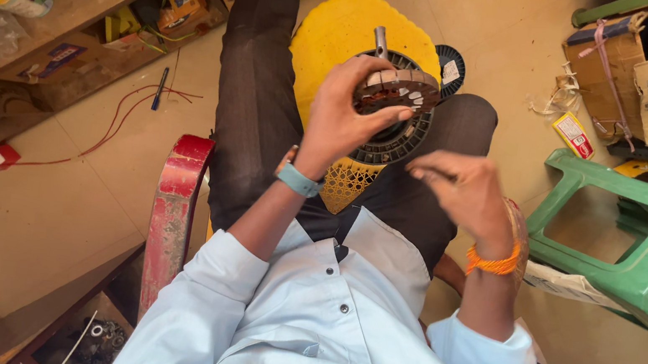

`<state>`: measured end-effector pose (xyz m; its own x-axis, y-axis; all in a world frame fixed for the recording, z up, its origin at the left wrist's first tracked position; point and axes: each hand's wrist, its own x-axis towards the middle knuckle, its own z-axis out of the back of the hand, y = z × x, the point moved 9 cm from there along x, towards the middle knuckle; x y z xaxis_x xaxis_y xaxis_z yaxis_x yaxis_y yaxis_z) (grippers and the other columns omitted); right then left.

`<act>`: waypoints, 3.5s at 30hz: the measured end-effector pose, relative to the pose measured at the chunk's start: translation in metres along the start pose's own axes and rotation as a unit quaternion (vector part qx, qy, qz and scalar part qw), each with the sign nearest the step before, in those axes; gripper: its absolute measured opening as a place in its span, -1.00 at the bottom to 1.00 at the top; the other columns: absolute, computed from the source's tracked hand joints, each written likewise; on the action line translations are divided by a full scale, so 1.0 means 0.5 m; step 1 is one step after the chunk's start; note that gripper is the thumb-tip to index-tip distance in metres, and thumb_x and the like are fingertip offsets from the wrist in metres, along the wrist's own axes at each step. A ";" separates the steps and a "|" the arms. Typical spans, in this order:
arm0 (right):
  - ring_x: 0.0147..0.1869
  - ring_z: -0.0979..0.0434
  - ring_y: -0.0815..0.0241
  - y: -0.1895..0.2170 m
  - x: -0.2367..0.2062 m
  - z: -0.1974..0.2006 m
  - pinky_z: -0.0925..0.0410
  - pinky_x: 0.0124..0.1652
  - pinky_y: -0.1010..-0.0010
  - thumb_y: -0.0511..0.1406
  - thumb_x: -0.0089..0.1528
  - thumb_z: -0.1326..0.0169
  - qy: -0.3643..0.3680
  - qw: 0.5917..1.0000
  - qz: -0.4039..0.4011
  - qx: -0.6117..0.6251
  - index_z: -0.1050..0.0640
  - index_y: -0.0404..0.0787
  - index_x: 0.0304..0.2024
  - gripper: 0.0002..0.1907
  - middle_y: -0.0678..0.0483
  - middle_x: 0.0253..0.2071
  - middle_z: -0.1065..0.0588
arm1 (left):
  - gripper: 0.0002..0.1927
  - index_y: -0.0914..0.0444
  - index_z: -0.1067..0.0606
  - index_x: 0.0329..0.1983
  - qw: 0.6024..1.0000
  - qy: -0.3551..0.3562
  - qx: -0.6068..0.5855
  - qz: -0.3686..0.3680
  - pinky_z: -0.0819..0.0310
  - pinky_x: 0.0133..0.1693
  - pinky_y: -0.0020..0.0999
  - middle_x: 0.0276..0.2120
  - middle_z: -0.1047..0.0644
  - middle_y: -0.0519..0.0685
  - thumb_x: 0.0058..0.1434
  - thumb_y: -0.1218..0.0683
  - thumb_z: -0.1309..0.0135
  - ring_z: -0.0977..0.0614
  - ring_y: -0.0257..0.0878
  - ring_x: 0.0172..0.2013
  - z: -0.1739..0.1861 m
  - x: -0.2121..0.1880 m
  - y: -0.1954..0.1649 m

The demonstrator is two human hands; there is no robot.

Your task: The person holds a motor stator on their lap and uses a green screwdriver to adjust or inspect the copper windings. They rotate the stator and probe different slots while seated in a workshop.

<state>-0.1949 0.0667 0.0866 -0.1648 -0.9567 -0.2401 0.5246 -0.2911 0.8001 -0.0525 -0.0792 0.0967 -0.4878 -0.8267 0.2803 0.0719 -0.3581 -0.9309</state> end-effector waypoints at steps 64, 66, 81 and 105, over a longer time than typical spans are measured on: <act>-0.46 -0.22 0.50 0.074 0.028 -0.053 -0.13 -0.45 0.54 -0.42 0.33 -0.24 -0.296 0.949 0.071 0.079 -0.58 -0.35 -0.20 -0.92 0.18 -0.48 -0.46 | -0.53 0.23 -0.42 0.16 0.897 0.227 -0.374 0.056 -0.40 0.19 -0.38 0.05 -0.46 -0.14 0.27 0.07 -0.32 -0.50 -0.34 0.09 -0.053 -0.002 0.125; -0.44 -0.25 0.50 0.076 0.038 -0.049 -0.15 -0.45 0.55 -0.42 0.34 -0.22 -0.291 0.949 0.082 0.087 -0.59 -0.35 -0.16 -0.92 0.17 -0.43 -0.51 | -0.58 0.23 -0.42 0.09 0.902 0.188 -0.377 0.090 -0.41 0.19 -0.39 -0.01 -0.49 -0.13 0.26 0.08 -0.33 -0.52 -0.34 0.06 -0.052 0.003 0.147; -0.28 -0.50 0.42 -0.019 -0.053 0.000 -0.33 -0.28 0.57 -0.46 0.32 -0.25 -0.310 0.950 0.028 0.039 -0.65 -0.31 -0.18 -0.96 0.06 -0.27 -0.62 | -0.46 0.25 -0.41 0.10 0.995 0.028 -0.098 -0.002 -0.51 -0.11 -0.33 -0.14 -0.55 -0.01 0.11 0.18 -0.40 -0.59 -0.20 -0.21 -0.031 -0.004 0.082; -0.30 -0.62 0.02 0.121 0.331 0.062 -0.41 -0.30 0.21 -0.20 0.30 -0.31 -0.061 0.924 0.251 -0.283 -0.71 -0.08 -0.20 -0.88 0.02 -0.35 -0.61 | -0.20 0.20 -0.13 0.36 0.990 -0.015 -0.136 -0.024 -0.54 0.05 -0.28 0.27 -0.44 0.12 0.17 0.18 -0.35 -0.58 -0.05 0.14 -0.027 -0.005 0.065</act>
<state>-0.2161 -0.1088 0.1123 0.1438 -0.9743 0.1737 0.9076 0.1998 0.3692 -0.0605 -0.0830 0.0627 -0.4584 -0.8254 0.3296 -0.1896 -0.2715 -0.9436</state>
